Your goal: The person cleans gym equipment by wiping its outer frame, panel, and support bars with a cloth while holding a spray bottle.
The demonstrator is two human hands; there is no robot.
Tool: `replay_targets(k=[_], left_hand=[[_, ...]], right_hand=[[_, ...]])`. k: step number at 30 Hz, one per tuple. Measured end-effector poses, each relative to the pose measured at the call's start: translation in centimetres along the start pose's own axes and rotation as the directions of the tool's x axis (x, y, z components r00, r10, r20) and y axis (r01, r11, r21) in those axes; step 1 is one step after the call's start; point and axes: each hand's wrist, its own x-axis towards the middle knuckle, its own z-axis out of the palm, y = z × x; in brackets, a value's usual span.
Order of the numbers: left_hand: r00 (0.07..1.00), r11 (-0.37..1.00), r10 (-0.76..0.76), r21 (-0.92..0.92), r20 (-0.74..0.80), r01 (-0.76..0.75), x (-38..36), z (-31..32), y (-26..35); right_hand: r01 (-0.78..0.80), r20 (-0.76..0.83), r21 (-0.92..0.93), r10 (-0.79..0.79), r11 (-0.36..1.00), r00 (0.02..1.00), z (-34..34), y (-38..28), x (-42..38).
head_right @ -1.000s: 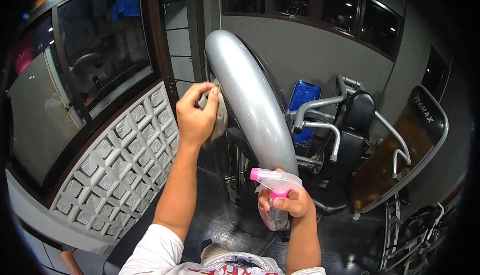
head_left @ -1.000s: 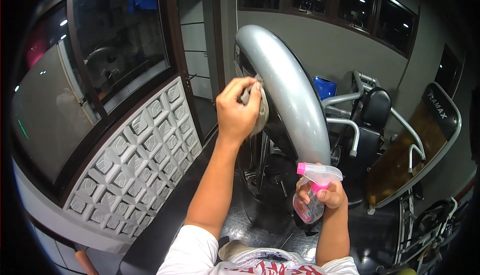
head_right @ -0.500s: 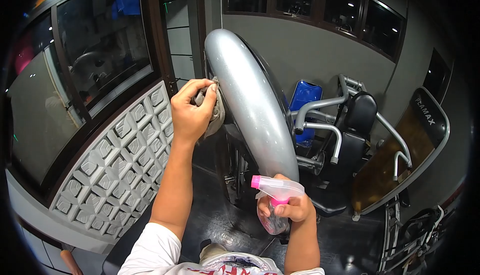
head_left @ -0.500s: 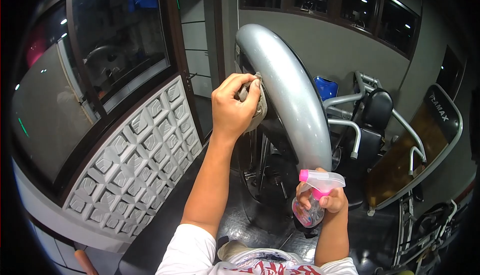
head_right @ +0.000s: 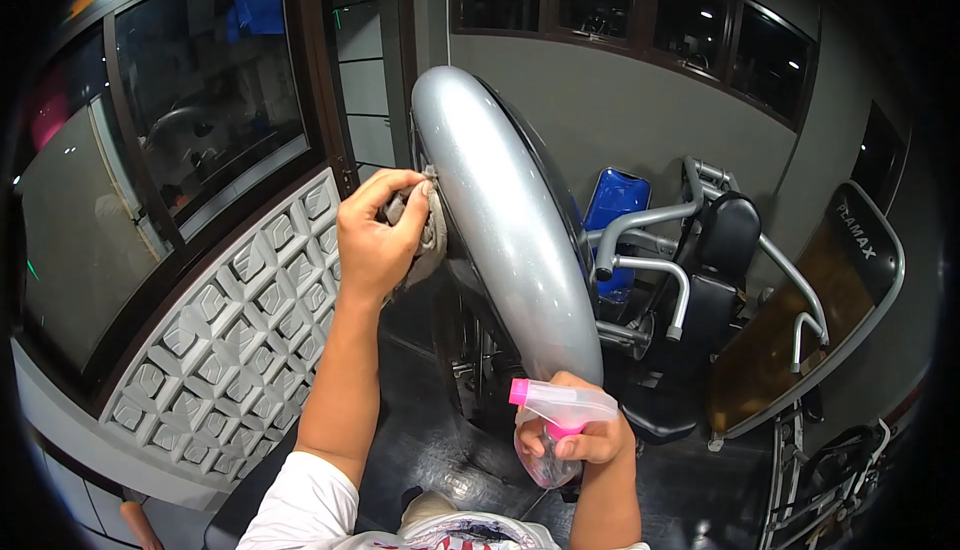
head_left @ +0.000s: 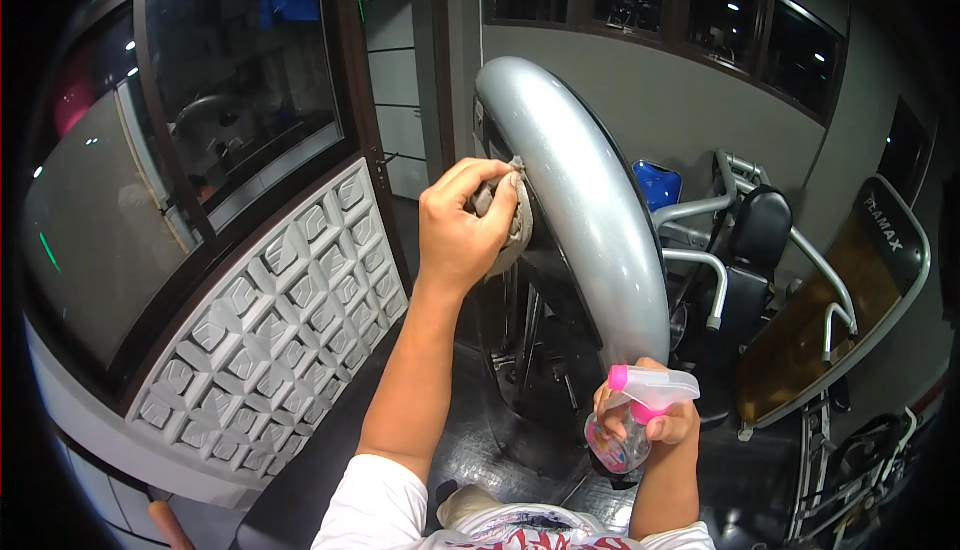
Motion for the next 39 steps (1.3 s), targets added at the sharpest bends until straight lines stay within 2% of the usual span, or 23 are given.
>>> replay_targets(k=[4, 8, 12, 13, 15, 17, 19, 20, 23, 26, 29, 31, 33, 36, 39], left_hand=[[0.999, 0.998, -0.03, -0.056, 0.028, 0.031, -2.4, 0.0, 1.0], [0.999, 0.994, 0.007, -0.106, 0.038, -0.003, -2.9, 0.2, 1.0], [0.996, 0.995, 0.084, -0.048, -0.028, -0.085, -0.7, 0.2, -0.7], [0.997, 0.997, 0.057, -0.043, -0.052, -0.059, 0.1, 0.3, -1.4], [0.999, 0.999, -0.008, -0.038, -0.048, 0.007, 1.5, 0.0, -2.8], [0.999, 0.997, -0.04, -0.071, -0.017, 0.039, 1.5, -0.2, -3.1], [0.999, 0.993, -0.037, -0.115, 0.015, 0.038, 0.8, -0.4, -2.6], [0.999, 0.985, -0.002, -0.171, 0.043, 0.009, 0.0, -0.6, -2.3], [0.992, 0.966, 0.068, -0.256, 0.11, -0.038, -1.9, -1.0, -1.5], [0.987, 0.973, 0.096, -0.223, 0.125, -0.067, -1.4, -1.2, -2.2], [0.987, 0.982, 0.143, -0.133, 0.072, -0.132, 1.1, -1.3, -3.8], [0.997, 0.995, 0.064, -0.085, 0.038, -0.06, 3.3, -1.2, -6.4], [0.993, 0.986, -0.096, -0.131, 0.065, 0.103, 4.9, -1.3, -8.2], [0.999, 0.978, -0.042, -0.205, 0.024, 0.046, 4.3, -0.8, -9.3], [0.992, 0.965, -0.067, -0.246, 0.108, 0.092, 2.6, -1.5, -8.2]], right_hand=[[0.021, 0.044, -0.032, -0.019, 0.999, 0.999, -0.7, 0.2, 0.0], [-0.021, -0.057, -0.048, 0.019, 0.999, 0.998, 1.1, -0.7, 0.6], [0.149, -0.015, -0.277, -0.16, 0.949, 0.987, 3.1, -1.2, 3.0], [0.173, 0.006, -0.352, -0.183, 0.92, 0.983, 3.3, -1.3, 3.8], [0.23, 0.037, -0.381, -0.234, 0.895, 0.971, 4.4, -1.6, 6.0], [0.257, 0.137, -0.421, -0.219, 0.87, 0.966, 4.4, -2.3, 8.8], [0.256, 0.099, -0.433, -0.237, 0.864, 0.967, 4.6, -2.1, 10.9], [0.254, 0.047, -0.439, -0.26, 0.862, 0.964, 4.8, -1.9, 11.6], [0.326, 0.052, -0.388, -0.333, 0.862, 0.941, 5.2, -1.4, 12.7], [0.343, 0.064, -0.413, -0.349, 0.844, 0.935, 5.5, -1.2, 13.5], [0.342, 0.034, -0.498, -0.377, 0.796, 0.926, 6.7, -1.4, 14.2], [0.345, 0.019, -0.526, -0.394, 0.778, 0.919, 7.1, -1.4, 14.6], [0.332, -0.009, -0.546, -0.401, 0.769, 0.916, 6.8, -1.2, 14.9], [0.313, -0.047, -0.577, -0.414, 0.754, 0.909, 6.7, -0.6, 15.6], [0.364, -0.008, -0.542, -0.438, 0.758, 0.899, 5.8, -0.2, 15.6]])
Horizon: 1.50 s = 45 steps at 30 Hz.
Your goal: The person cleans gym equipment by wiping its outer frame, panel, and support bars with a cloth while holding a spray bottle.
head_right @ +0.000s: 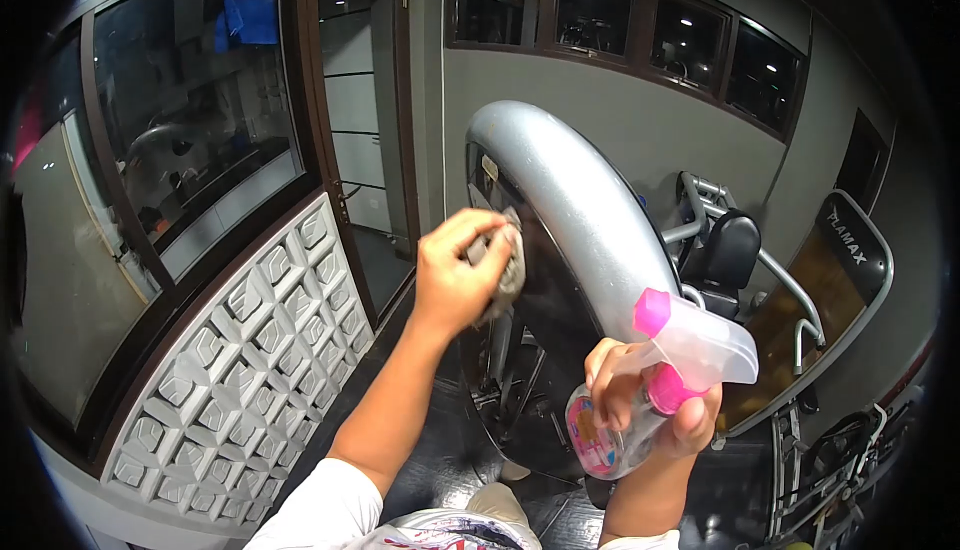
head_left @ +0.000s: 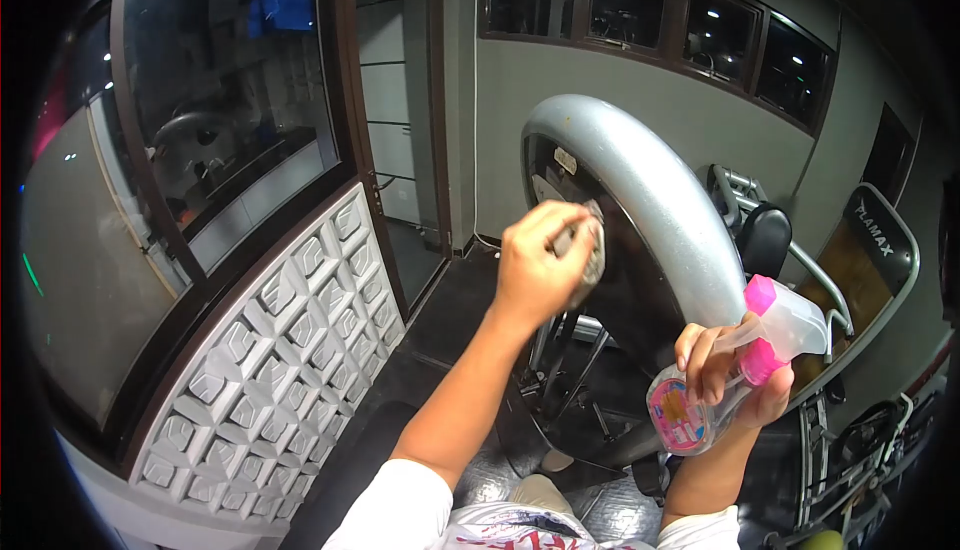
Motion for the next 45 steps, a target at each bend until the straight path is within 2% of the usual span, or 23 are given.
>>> replay_targets(k=[1, 4, 8, 10, 12, 15, 18, 20, 22, 24, 26, 27, 30, 32, 34, 36, 38, 40, 41, 44, 45], left_hand=[[0.997, 0.997, 0.075, 0.013, 0.021, -0.075, -0.8, 0.1, 0.1], [0.995, 0.988, 0.1, -0.119, 0.021, -0.097, -2.3, 0.7, 1.0], [0.984, 0.984, 0.178, -0.021, -0.008, -0.178, -0.1, 0.1, -0.4], [0.988, 0.991, 0.13, 0.051, -0.083, -0.126, 1.8, 0.0, -2.4], [0.994, 0.998, -0.06, 0.028, -0.093, 0.063, 3.2, -0.4, -4.6], [0.996, 1.0, -0.009, -0.027, -0.09, 0.006, 2.7, -0.4, -5.3], [0.993, 0.995, 0.097, -0.03, -0.074, -0.1, 0.3, 0.4, -3.1], [0.992, 0.986, 0.123, -0.109, -0.037, -0.126, -1.2, 0.8, -1.1], [0.989, 0.988, 0.141, -0.053, -0.039, -0.143, -0.8, 0.4, -1.4], [0.983, 0.99, 0.134, 0.054, -0.123, -0.128, 0.7, 0.3, -3.9], [0.981, 0.995, -0.068, 0.062, -0.181, 0.08, 2.4, 0.1, -6.7], [0.971, 0.991, -0.127, 0.014, -0.201, 0.132, 3.0, 0.1, -7.1], [0.984, 0.998, -0.025, 0.054, -0.175, 0.035, 2.2, 0.3, -6.0], [0.996, 0.999, 0.021, 0.039, -0.087, -0.018, 0.7, 0.2, -3.3], [0.999, 0.999, 0.007, -0.052, -0.043, -0.009, -0.6, 0.4, -1.2], [0.999, 0.999, 0.035, 0.036, -0.036, -0.033, 0.0, 0.0, -2.5], [0.991, 0.997, -0.051, 0.048, -0.126, 0.057, 1.9, -0.2, -5.1], [0.967, 0.975, -0.201, 0.063, -0.153, 0.213, 4.1, -0.4, -7.6], [0.947, 0.952, -0.299, 0.025, -0.116, 0.304, 4.5, -0.5, -7.8], [0.994, 0.997, -0.035, 0.063, -0.104, 0.042, 2.4, -0.3, -4.8], [0.994, 0.996, -0.086, -0.023, -0.064, 0.085, 1.0, -0.1, -3.1]], right_hand=[[-0.006, -0.004, 0.004, 0.006, 1.0, 1.0, 0.1, 0.0, 0.1], [-0.04, 0.03, -0.055, 0.042, 0.998, 0.999, 0.1, -0.2, 0.3], [-0.022, 0.083, -0.023, 0.024, 0.999, 0.996, 0.0, 0.3, 0.6], [-0.015, 0.096, -0.023, 0.017, 1.0, 0.995, -0.1, 0.3, 0.6], [-0.015, 0.088, -0.028, 0.017, 1.0, 0.996, -0.2, 0.3, 0.5], [-0.016, 0.024, -0.038, 0.016, 0.999, 1.0, 0.2, 0.3, 0.1], [-0.006, -0.05, -0.057, 0.004, 0.998, 0.999, 0.8, 0.3, 0.0], [-0.009, -0.056, -0.073, 0.005, 0.997, 0.998, 0.8, 0.4, 0.0], [-0.028, -0.052, -0.1, 0.023, 0.995, 0.998, 0.9, 0.2, 0.0], [-0.021, -0.031, -0.095, 0.018, 0.995, 0.999, 0.6, 0.0, 0.0], [0.005, -0.017, -0.045, -0.006, 0.999, 1.0, 0.2, 0.2, -0.5], [0.018, -0.012, -0.019, -0.018, 1.0, 1.0, 0.0, 0.3, -0.8], [0.03, -0.023, 0.019, -0.03, 0.999, 0.999, -0.4, 0.3, -1.2], [0.008, -0.043, -0.01, -0.009, 1.0, 0.999, -0.1, 0.1, -1.2], [-0.011, -0.05, -0.041, 0.009, 0.999, 0.999, 0.0, -0.2, -0.9], [-0.019, -0.052, -0.057, 0.016, 0.998, 0.999, 0.0, -0.2, -1.0], [-0.022, -0.038, -0.049, 0.02, 0.999, 0.999, -0.3, -0.2, -1.0], [-0.032, -0.037, -0.03, 0.031, 0.999, 0.999, -0.3, -0.3, -1.4], [-0.039, -0.043, -0.023, 0.038, 0.999, 0.998, -0.2, -0.3, -1.5], [-0.07, -0.026, 0.076, 0.072, 0.995, 0.997, -0.4, -0.8, -0.9], [-0.077, -0.04, 0.093, 0.081, 0.993, 0.996, -0.3, -0.9, -0.8]])
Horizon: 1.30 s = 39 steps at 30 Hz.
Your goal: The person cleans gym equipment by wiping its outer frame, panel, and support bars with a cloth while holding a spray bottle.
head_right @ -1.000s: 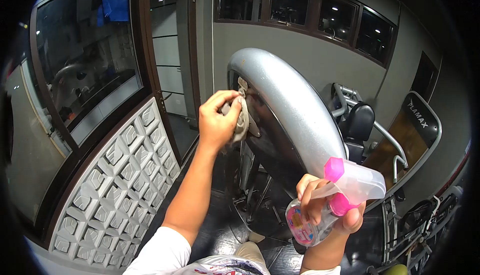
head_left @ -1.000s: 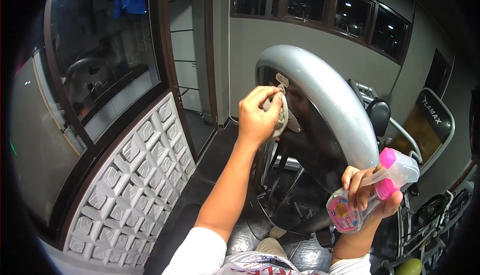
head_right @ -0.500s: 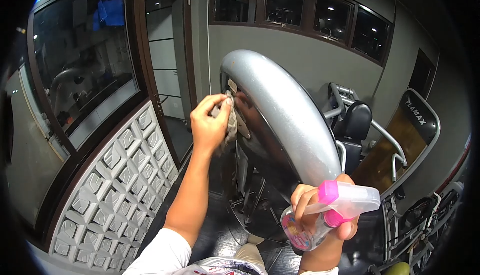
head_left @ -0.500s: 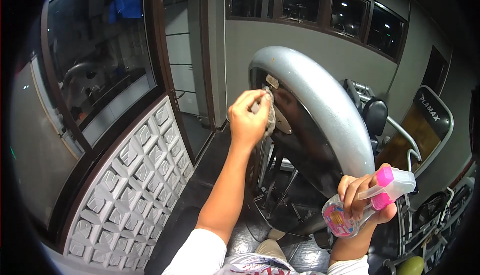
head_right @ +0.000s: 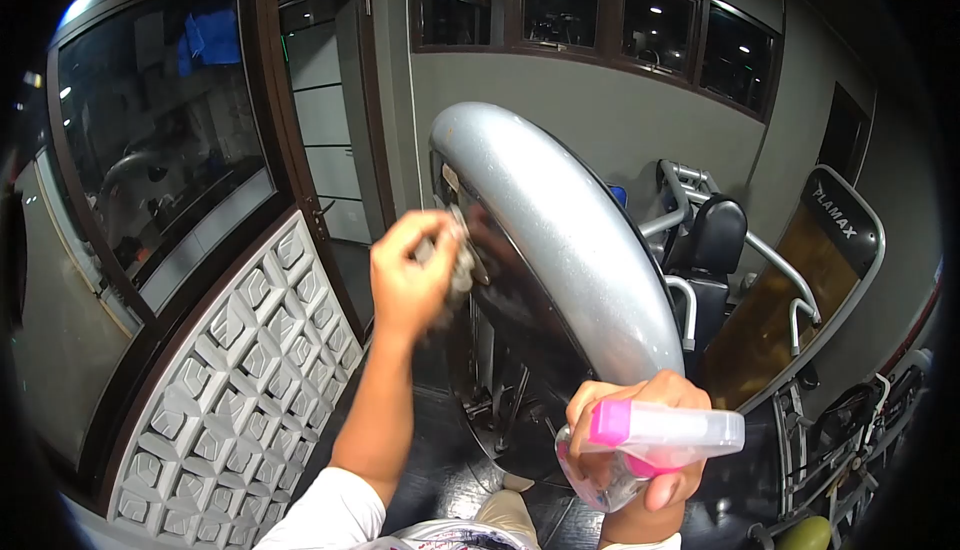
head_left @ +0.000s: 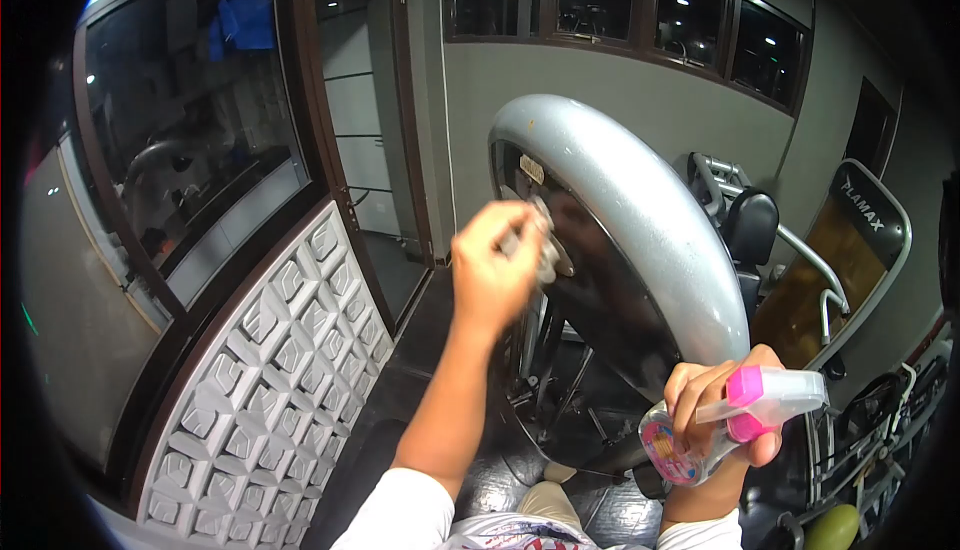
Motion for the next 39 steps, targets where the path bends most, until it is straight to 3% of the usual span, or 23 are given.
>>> replay_targets(k=[1, 3, 5, 6, 7, 9, 10, 13, 15, 19, 21, 25, 27, 28, 29, 30, 31, 33, 37, 39], left_hand=[[0.998, 0.998, 0.06, 0.034, 0.027, -0.061, -1.3, 0.1, 0.9], [0.999, 0.999, -0.004, 0.053, 0.032, 0.003, -1.8, 0.2, 1.7], [0.999, 0.996, 0.033, 0.087, -0.003, -0.033, -0.1, -0.2, -0.7], [0.999, 0.995, -0.018, 0.095, -0.045, 0.022, 1.2, -0.2, -1.9], [0.993, 0.981, -0.082, 0.168, -0.084, 0.096, 2.4, -0.2, -3.7], [0.967, 0.968, -0.248, 0.025, -0.065, 0.25, 3.6, -0.2, -4.8], [0.993, 0.989, -0.096, 0.107, -0.062, 0.102, 3.2, -0.2, -4.4], [0.999, 1.0, 0.012, 0.003, 0.034, -0.012, 0.0, -0.1, -1.6], [0.997, 0.997, 0.066, 0.03, 0.03, -0.067, -1.3, 0.3, 0.0], [0.999, 0.993, 0.037, 0.113, -0.04, -0.032, 2.3, -0.2, -3.6], [0.97, 0.97, -0.242, 0.014, -0.032, 0.243, 3.9, -0.4, -4.9], [0.998, 0.998, -0.064, 0.011, 0.01, 0.064, 1.6, -0.4, -2.6], [0.992, 0.992, -0.107, -0.056, 0.059, 0.11, 1.2, -0.5, -2.3], [0.986, 0.986, -0.154, -0.049, 0.067, 0.157, 1.4, -0.7, -2.3], [0.979, 0.979, -0.194, -0.048, 0.066, 0.198, 2.3, -0.8, -2.4], [0.994, 0.993, -0.108, 0.043, 0.027, 0.107, 3.3, -0.7, -3.0], [0.993, 0.993, -0.119, 0.026, 0.006, 0.119, 4.5, -0.7, -3.2], [0.978, 0.977, -0.21, 0.043, 0.002, 0.209, 6.6, -0.7, -4.5], [0.991, 0.992, -0.118, 0.039, 0.068, 0.116, 4.5, -1.1, -3.6], [0.975, 0.978, -0.186, -0.069, 0.119, 0.195, 2.6, -1.1, -3.3]], right_hand=[[-0.008, -0.015, 0.017, 0.008, 1.0, 1.0, 0.1, -0.1, 0.1], [-0.006, -0.06, -0.001, 0.006, 1.0, 0.998, 0.7, 0.1, 0.1], [0.003, -0.071, -0.009, -0.004, 1.0, 0.997, 1.2, 0.3, 0.2], [0.024, 0.054, 0.015, -0.024, 1.0, 0.998, 0.0, 0.7, 0.8], [0.02, 0.083, 0.021, -0.022, 1.0, 0.996, -0.2, 0.5, 0.8], [-0.009, 0.046, 0.01, 0.009, 1.0, 0.999, 0.4, -0.1, 0.7], [-0.01, 0.033, -0.005, 0.01, 1.0, 0.999, 0.4, -0.2, 0.5], [0.011, 0.064, -0.034, -0.009, 0.999, 0.998, -0.3, 0.0, 0.0], [-0.027, 0.029, -0.054, 0.029, 0.998, 0.999, 0.0, -0.2, 0.1], [-0.026, 0.085, -0.07, 0.032, 0.997, 0.996, -0.4, 0.2, 0.1], [-0.015, 0.135, -0.054, 0.023, 0.998, 0.991, -0.8, 0.3, 0.1], [0.011, 0.169, -0.038, -0.004, 0.999, 0.986, -1.1, 0.3, 0.0], [-0.018, 0.004, 0.008, 0.018, 1.0, 1.0, -0.3, 0.6, 0.1], [-0.073, -0.197, 0.066, 0.085, 0.995, 0.977, 1.6, 0.0, -0.3], [-0.091, -0.285, 0.095, 0.115, 0.991, 0.952, 2.3, -0.3, -0.1], [-0.103, -0.371, 0.128, 0.144, 0.986, 0.918, 3.0, -0.5, 0.1], [-0.108, -0.453, 0.162, 0.171, 0.981, 0.875, 3.8, -0.7, 0.3], [-0.112, -0.436, 0.187, 0.185, 0.976, 0.881, 3.6, -0.9, 0.2], [-0.086, -0.303, 0.233, 0.156, 0.969, 0.94, 2.0, -0.6, -0.5], [-0.094, -0.211, 0.204, 0.138, 0.974, 0.968, 1.8, -0.5, -0.3]])
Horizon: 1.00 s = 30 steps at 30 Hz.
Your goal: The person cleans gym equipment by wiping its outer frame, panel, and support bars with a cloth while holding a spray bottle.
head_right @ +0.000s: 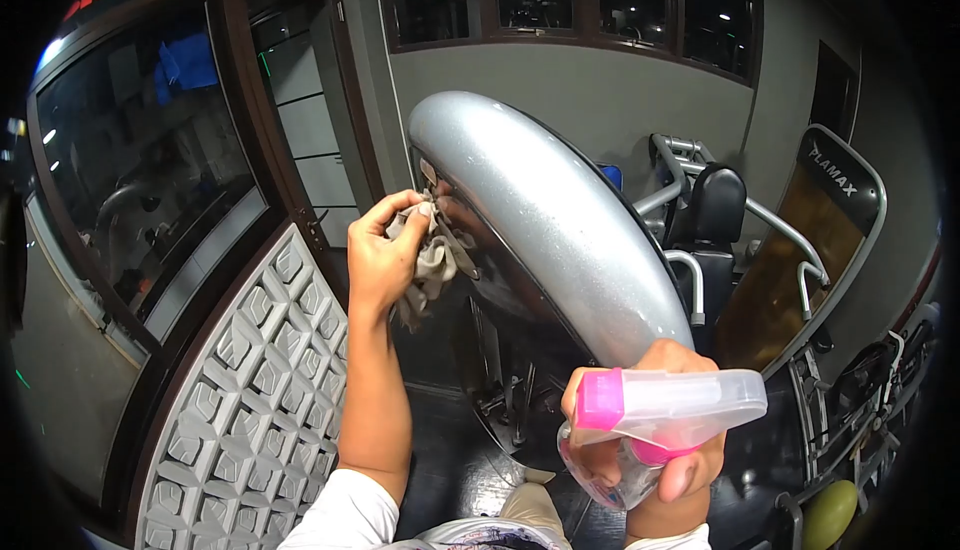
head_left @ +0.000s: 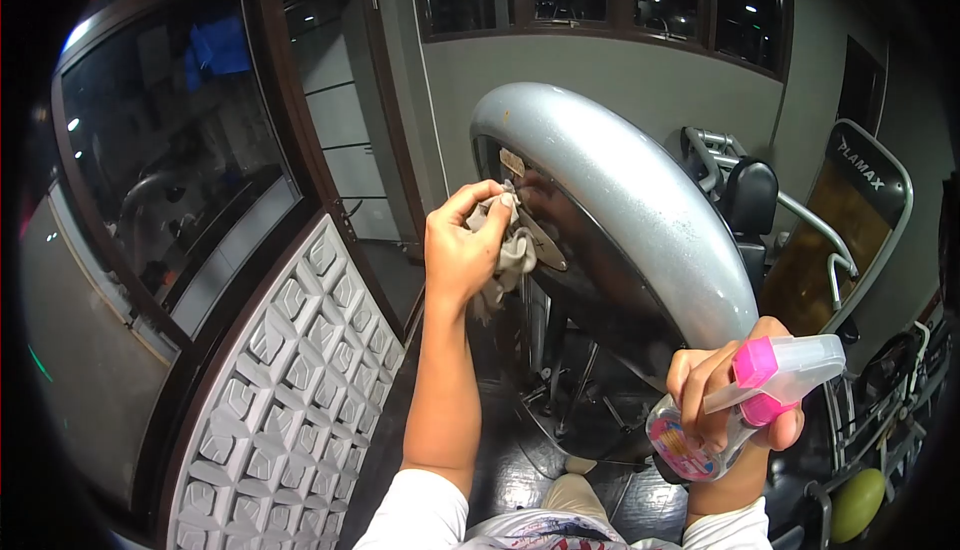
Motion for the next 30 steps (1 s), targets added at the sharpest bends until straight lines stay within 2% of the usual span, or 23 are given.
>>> replay_targets(k=[1, 2, 3, 4, 5, 6, 9, 10, 12, 14, 16, 17, 18, 21, 25, 28, 29, 30], left_hand=[[1.0, 1.0, 0.005, 0.016, 0.001, -0.005, 0.0, 0.0, -0.2], [1.0, 1.0, 0.01, 0.029, -0.003, -0.01, 0.3, -0.1, -0.2], [1.0, 0.994, 0.027, 0.102, -0.006, -0.026, 1.3, -0.3, 0.2], [0.988, 0.985, 0.146, 0.104, -0.05, -0.14, 2.8, -0.1, 0.0], [0.988, 0.981, 0.126, 0.162, -0.087, -0.111, 4.8, -0.1, -0.2], [0.987, 0.972, 0.107, 0.22, -0.124, -0.078, 5.9, -0.2, -0.3], [0.995, 0.992, -0.087, 0.083, -0.058, 0.091, 5.7, -0.7, 0.3], [0.997, 0.979, 0.074, 0.195, -0.025, -0.067, 5.0, -1.0, -0.6], [0.996, 0.989, 0.091, 0.116, -0.014, -0.089, 1.9, -0.7, -1.2], [0.998, 0.995, 0.055, 0.086, -0.028, -0.052, 0.1, -0.2, -1.2], [0.996, 0.992, 0.079, 0.096, -0.031, -0.076, 1.2, -0.2, -0.7], [0.987, 0.981, 0.155, 0.125, -0.041, -0.148, 2.7, -0.3, -0.6], [0.991, 0.969, 0.127, 0.217, -0.032, -0.117, 4.3, -0.5, 0.1], [1.0, 0.993, -0.012, 0.117, 0.007, 0.012, 6.2, -1.0, 0.3], [0.996, 0.986, 0.083, 0.142, 0.025, -0.086, 2.1, -1.0, -1.3], [0.996, 0.99, 0.084, 0.116, 0.014, -0.085, 1.5, -0.7, -1.1], [0.991, 0.987, 0.135, 0.087, 0.001, -0.135, 2.9, -0.6, -1.1], [0.997, 0.985, 0.077, 0.153, -0.013, -0.074, 4.1, -0.7, -0.1]], right_hand=[[0.007, 0.08, -0.031, -0.005, 0.999, 0.997, -0.2, 0.1, 0.1], [0.028, 0.23, -0.094, -0.006, 0.995, 0.973, -1.4, 0.1, 0.8], [0.037, 0.333, -0.115, 0.004, 0.993, 0.943, -2.2, 0.0, 1.3], [0.05, 0.433, -0.134, 0.013, 0.99, 0.901, -3.0, -0.1, 1.9], [0.039, 0.482, -0.113, 0.02, 0.993, 0.876, -3.4, -0.2, 2.2], [0.022, 0.439, -0.098, 0.023, 0.995, 0.898, -2.9, -0.4, 2.0], [-0.022, 0.334, -0.049, 0.037, 0.999, 0.942, -1.8, -1.0, 1.7], [-0.032, 0.366, -0.045, 0.047, 0.998, 0.929, -2.1, -1.1, 1.7], [-0.053, 0.429, -0.04, 0.065, 0.998, 0.901, -2.8, -1.4, 1.9], [-0.075, 0.545, -0.078, 0.105, 0.994, 0.832, -3.5, -1.6, 2.7], [-0.085, 0.569, -0.089, 0.121, 0.992, 0.813, -3.2, -1.7, 2.8], [-0.081, 0.57, -0.086, 0.116, 0.993, 0.814, -3.2, -1.8, 3.0], [-0.076, 0.57, -0.083, 0.11, 0.994, 0.814, -3.1, -1.9, 3.1], [-0.084, 0.602, -0.056, 0.1, 0.995, 0.792, -4.5, -1.8, 2.7], [-0.082, 0.605, -0.099, 0.126, 0.992, 0.786, -3.5, -1.9, 3.2], [-0.072, 0.576, -0.085, 0.108, 0.994, 0.81, -3.4, -1.8, 3.1], [-0.077, 0.573, -0.085, 0.112, 0.993, 0.812, -3.3, -1.8, 3.1], [-0.082, 0.569, -0.081, 0.114, 0.993, 0.815, -3.3, -1.7, 3.2]])
